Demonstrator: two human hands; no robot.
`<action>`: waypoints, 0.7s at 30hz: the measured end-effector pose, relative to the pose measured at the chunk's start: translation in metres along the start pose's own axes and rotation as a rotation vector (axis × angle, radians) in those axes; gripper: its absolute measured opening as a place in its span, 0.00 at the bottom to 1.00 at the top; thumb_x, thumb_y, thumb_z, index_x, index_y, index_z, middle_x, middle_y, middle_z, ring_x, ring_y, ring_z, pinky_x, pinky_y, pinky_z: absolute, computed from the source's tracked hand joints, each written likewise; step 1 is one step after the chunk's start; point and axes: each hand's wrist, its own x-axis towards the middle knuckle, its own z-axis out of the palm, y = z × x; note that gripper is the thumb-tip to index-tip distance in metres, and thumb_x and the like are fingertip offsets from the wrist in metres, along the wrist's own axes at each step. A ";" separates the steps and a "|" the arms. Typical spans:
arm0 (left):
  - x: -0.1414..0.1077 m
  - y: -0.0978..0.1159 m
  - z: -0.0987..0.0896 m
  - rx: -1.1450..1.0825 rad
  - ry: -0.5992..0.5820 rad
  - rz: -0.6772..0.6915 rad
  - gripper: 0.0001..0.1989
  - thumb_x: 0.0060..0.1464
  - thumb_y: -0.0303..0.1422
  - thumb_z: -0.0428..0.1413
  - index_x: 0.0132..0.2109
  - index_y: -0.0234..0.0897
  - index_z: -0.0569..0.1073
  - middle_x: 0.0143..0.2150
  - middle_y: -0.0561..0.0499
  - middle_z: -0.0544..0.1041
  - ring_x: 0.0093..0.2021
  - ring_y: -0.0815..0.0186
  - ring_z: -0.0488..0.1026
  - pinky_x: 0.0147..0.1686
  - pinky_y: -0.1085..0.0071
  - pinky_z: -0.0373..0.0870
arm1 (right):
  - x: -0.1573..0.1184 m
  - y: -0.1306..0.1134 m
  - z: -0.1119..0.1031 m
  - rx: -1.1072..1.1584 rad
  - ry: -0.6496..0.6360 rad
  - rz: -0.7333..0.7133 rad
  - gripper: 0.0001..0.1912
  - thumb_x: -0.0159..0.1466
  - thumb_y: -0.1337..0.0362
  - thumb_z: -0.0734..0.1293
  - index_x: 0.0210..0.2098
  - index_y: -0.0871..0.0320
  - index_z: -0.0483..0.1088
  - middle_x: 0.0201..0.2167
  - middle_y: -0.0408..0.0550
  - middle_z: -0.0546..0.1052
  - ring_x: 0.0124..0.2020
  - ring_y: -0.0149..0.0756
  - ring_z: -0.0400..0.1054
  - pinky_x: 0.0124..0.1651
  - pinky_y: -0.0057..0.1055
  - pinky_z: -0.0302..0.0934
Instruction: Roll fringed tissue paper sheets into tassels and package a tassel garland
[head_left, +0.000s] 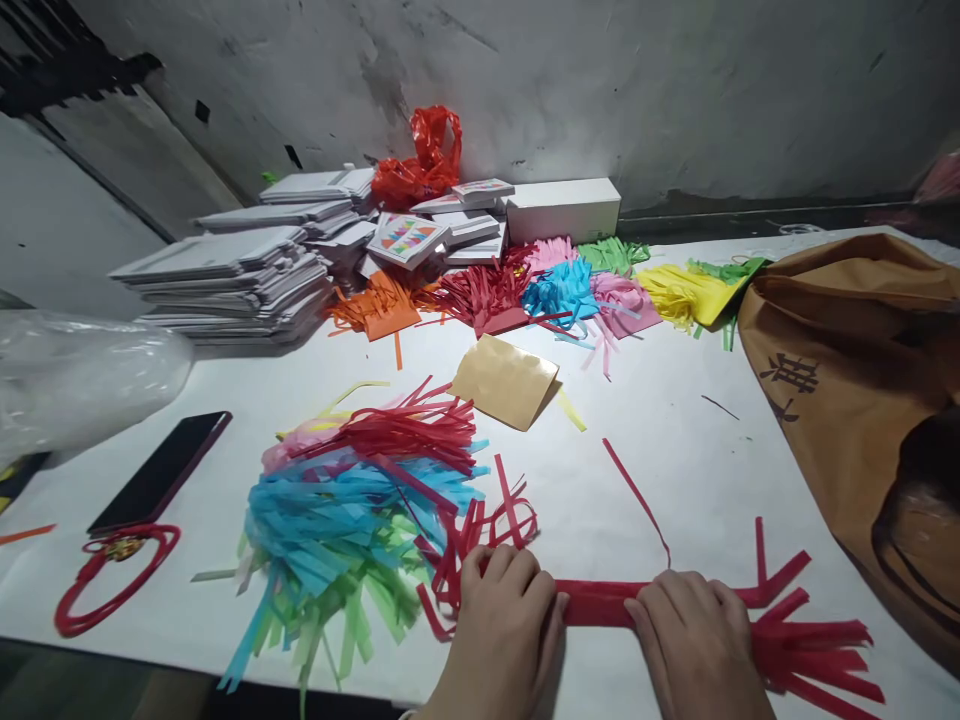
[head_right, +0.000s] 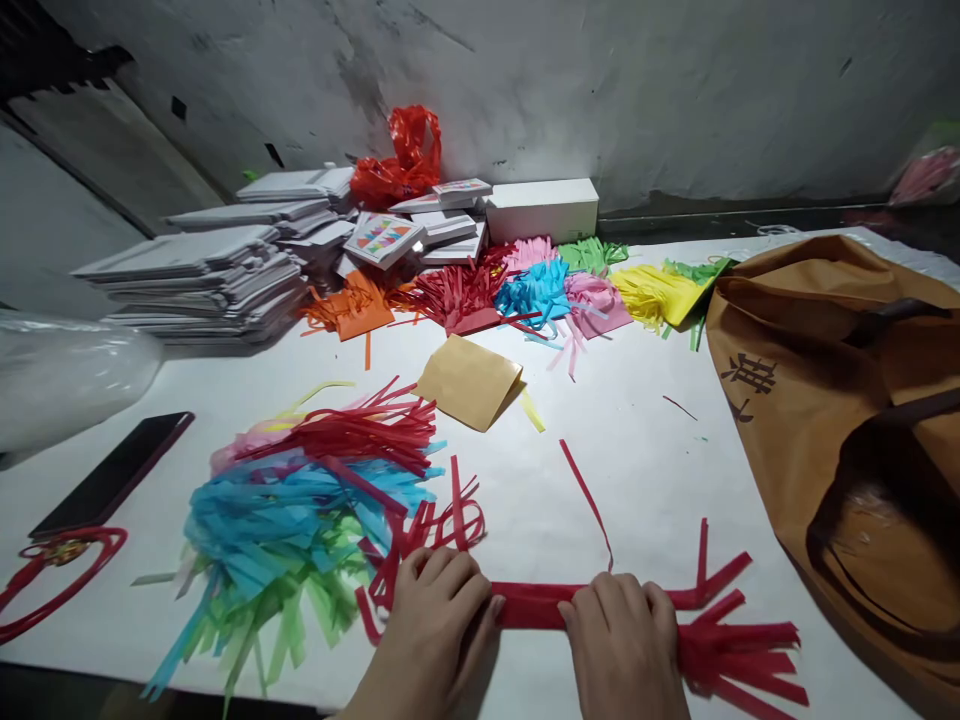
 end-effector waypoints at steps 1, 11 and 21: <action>0.002 0.001 -0.001 0.013 -0.020 -0.014 0.10 0.63 0.26 0.50 0.33 0.39 0.71 0.33 0.51 0.75 0.36 0.59 0.68 0.48 0.54 0.56 | 0.001 0.000 0.001 -0.021 -0.004 0.015 0.16 0.74 0.70 0.56 0.31 0.55 0.66 0.27 0.43 0.70 0.33 0.39 0.62 0.44 0.42 0.52; 0.010 0.000 0.001 0.118 -0.062 -0.033 0.10 0.62 0.28 0.52 0.31 0.39 0.72 0.34 0.48 0.76 0.38 0.54 0.69 0.46 0.52 0.58 | 0.007 -0.001 0.003 -0.095 0.000 0.073 0.16 0.74 0.67 0.57 0.29 0.55 0.64 0.26 0.44 0.68 0.32 0.40 0.61 0.41 0.41 0.52; 0.013 0.000 0.001 0.121 -0.132 -0.058 0.09 0.62 0.29 0.54 0.32 0.39 0.74 0.34 0.49 0.77 0.39 0.54 0.71 0.46 0.50 0.61 | 0.006 -0.002 0.000 -0.234 0.206 0.023 0.06 0.70 0.70 0.65 0.46 0.60 0.72 0.41 0.54 0.78 0.43 0.48 0.71 0.51 0.52 0.58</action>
